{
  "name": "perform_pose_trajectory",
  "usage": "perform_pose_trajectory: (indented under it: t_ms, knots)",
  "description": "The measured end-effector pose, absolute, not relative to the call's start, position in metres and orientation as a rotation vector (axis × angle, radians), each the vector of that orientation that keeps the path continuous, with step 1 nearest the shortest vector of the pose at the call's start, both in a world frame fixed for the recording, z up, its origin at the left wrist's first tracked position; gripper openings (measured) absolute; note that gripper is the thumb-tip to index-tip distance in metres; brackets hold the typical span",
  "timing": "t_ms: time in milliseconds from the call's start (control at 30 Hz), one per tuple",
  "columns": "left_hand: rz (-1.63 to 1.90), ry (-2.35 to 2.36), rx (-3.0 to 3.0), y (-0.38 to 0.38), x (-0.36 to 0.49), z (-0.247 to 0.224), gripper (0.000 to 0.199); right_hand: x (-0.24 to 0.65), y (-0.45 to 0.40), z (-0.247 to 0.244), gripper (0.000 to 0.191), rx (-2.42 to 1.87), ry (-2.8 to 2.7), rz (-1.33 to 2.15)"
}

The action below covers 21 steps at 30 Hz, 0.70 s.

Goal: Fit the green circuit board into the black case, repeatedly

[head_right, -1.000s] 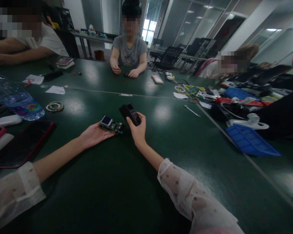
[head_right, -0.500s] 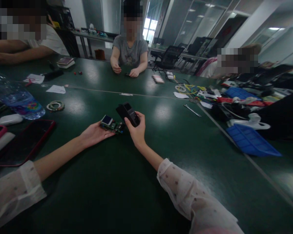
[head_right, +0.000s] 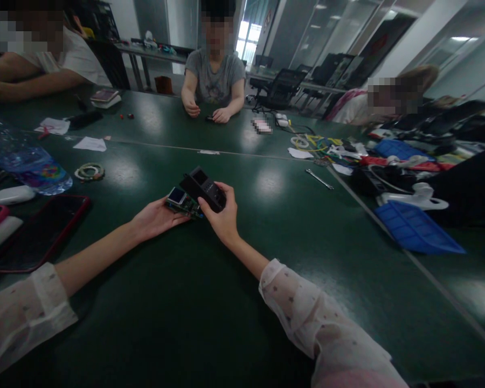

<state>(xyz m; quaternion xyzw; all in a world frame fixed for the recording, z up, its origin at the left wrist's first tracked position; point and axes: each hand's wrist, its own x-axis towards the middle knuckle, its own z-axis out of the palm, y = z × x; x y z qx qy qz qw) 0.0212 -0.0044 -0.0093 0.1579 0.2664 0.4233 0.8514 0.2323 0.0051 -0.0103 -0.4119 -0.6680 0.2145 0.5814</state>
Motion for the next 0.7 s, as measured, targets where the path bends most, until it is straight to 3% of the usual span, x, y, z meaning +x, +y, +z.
perform_pose_trajectory:
  t_ms: [700]
  knots:
    - [0.901,0.578,0.342,-0.0047,0.0235,-0.0078,0.053,0.2308,0.0054,-0.0098,0.046,-0.984,-1.55,0.503]
